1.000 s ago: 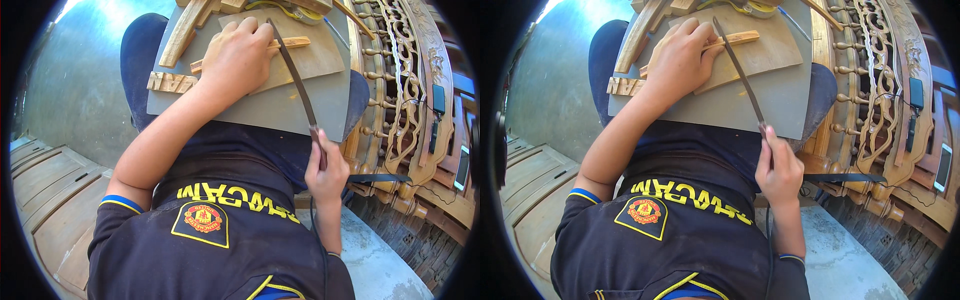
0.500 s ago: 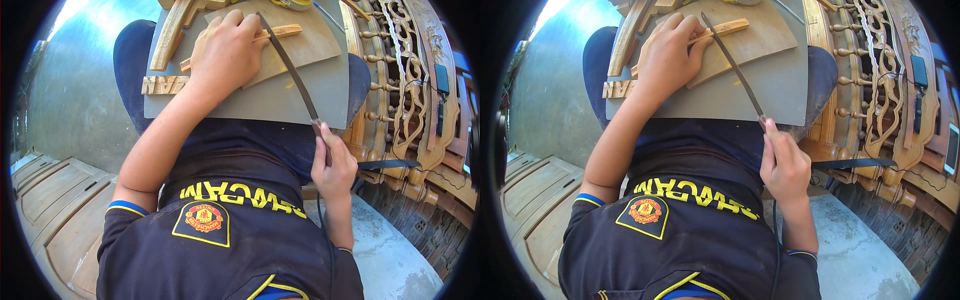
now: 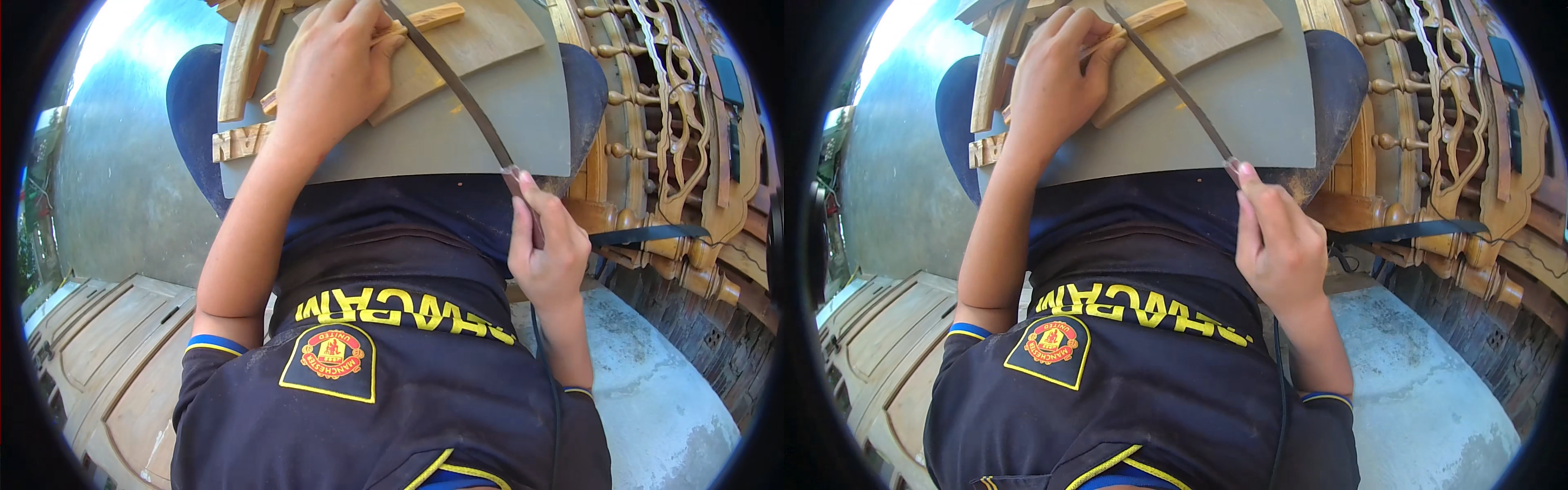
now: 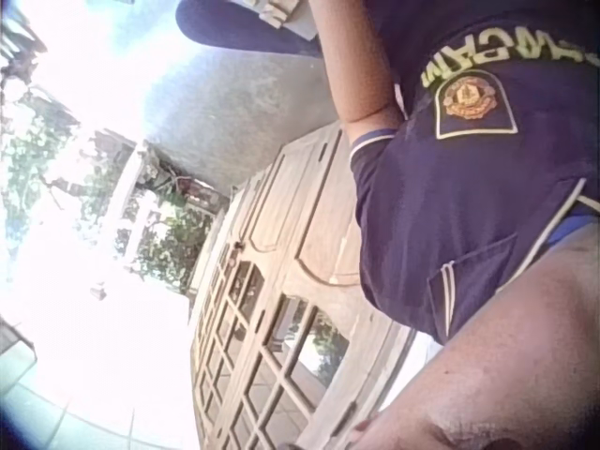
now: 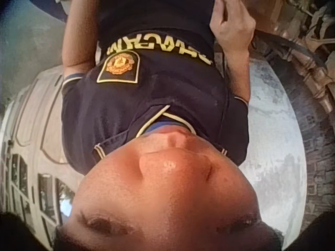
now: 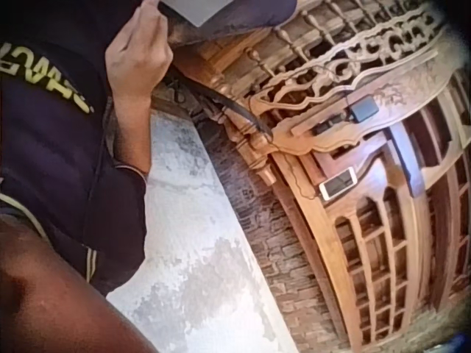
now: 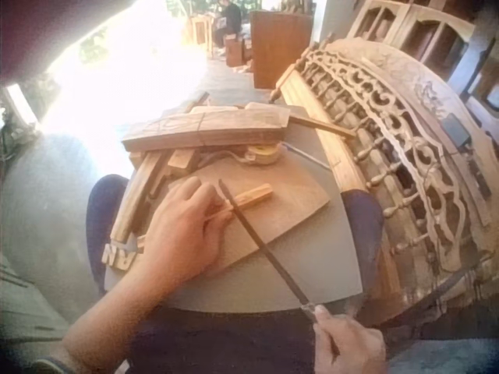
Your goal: Carving small wooden blocks and pieces using a knife.
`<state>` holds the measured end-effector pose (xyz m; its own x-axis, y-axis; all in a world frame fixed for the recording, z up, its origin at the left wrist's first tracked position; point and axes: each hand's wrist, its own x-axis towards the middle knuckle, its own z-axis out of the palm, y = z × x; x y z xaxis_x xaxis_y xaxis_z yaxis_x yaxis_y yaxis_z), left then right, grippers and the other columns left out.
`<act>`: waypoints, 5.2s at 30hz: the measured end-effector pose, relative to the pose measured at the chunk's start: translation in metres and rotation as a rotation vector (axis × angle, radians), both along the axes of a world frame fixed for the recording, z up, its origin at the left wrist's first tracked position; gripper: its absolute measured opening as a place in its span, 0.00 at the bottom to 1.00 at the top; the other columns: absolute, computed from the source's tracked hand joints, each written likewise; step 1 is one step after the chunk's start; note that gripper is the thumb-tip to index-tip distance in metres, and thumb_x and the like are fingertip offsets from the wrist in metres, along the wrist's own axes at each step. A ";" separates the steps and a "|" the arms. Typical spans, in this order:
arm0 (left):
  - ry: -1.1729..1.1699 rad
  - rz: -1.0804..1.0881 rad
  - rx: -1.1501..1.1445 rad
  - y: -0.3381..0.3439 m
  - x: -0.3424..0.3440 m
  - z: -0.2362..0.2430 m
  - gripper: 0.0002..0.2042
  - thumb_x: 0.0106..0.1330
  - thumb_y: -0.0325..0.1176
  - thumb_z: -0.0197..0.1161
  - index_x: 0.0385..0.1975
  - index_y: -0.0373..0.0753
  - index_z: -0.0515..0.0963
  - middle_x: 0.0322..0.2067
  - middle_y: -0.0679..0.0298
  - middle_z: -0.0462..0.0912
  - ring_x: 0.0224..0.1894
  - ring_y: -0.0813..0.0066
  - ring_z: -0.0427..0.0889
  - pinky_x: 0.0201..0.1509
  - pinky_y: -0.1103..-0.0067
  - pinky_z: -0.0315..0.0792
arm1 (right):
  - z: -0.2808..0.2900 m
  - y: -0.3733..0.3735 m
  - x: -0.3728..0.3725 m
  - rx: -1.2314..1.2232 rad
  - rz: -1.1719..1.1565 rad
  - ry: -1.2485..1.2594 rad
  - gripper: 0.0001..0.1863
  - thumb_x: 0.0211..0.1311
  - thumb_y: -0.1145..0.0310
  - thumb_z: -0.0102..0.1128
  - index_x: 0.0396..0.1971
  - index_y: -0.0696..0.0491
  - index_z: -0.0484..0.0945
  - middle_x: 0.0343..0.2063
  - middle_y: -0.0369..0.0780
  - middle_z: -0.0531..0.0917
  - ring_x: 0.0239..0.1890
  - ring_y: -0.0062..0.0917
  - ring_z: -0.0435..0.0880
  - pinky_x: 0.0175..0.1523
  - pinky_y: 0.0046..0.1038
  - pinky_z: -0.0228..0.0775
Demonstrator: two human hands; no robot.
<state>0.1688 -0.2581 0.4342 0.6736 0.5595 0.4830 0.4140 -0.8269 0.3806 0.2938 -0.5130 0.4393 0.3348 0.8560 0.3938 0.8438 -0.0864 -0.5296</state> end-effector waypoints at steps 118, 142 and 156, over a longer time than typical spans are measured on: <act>0.034 0.034 -0.106 -0.003 -0.003 0.013 0.05 0.66 0.27 0.64 0.32 0.32 0.77 0.35 0.50 0.79 0.44 0.51 0.80 0.50 0.64 0.74 | 0.007 -0.004 0.014 0.001 0.029 -0.001 0.15 0.63 0.80 0.64 0.50 0.54 0.81 0.35 0.45 0.87 0.33 0.40 0.89 0.35 0.35 0.80; 0.027 0.010 -0.171 -0.011 -0.001 0.012 0.06 0.66 0.29 0.65 0.34 0.33 0.77 0.35 0.52 0.79 0.43 0.51 0.81 0.49 0.63 0.75 | 0.002 0.060 0.004 -0.003 0.094 -0.004 0.18 0.64 0.79 0.63 0.54 0.54 0.78 0.37 0.45 0.87 0.35 0.42 0.89 0.37 0.38 0.81; 0.017 0.035 -0.045 -0.004 -0.001 0.002 0.09 0.63 0.33 0.70 0.35 0.35 0.81 0.36 0.56 0.85 0.40 0.55 0.86 0.45 0.66 0.78 | 0.006 0.034 0.013 -0.003 0.090 -0.013 0.14 0.63 0.81 0.63 0.48 0.56 0.80 0.35 0.44 0.87 0.33 0.39 0.89 0.34 0.35 0.80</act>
<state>0.1680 -0.2623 0.4364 0.6611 0.6040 0.4451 0.4494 -0.7938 0.4097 0.3064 -0.4787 0.4452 0.2515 0.8834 0.3953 0.8551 -0.0115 -0.5184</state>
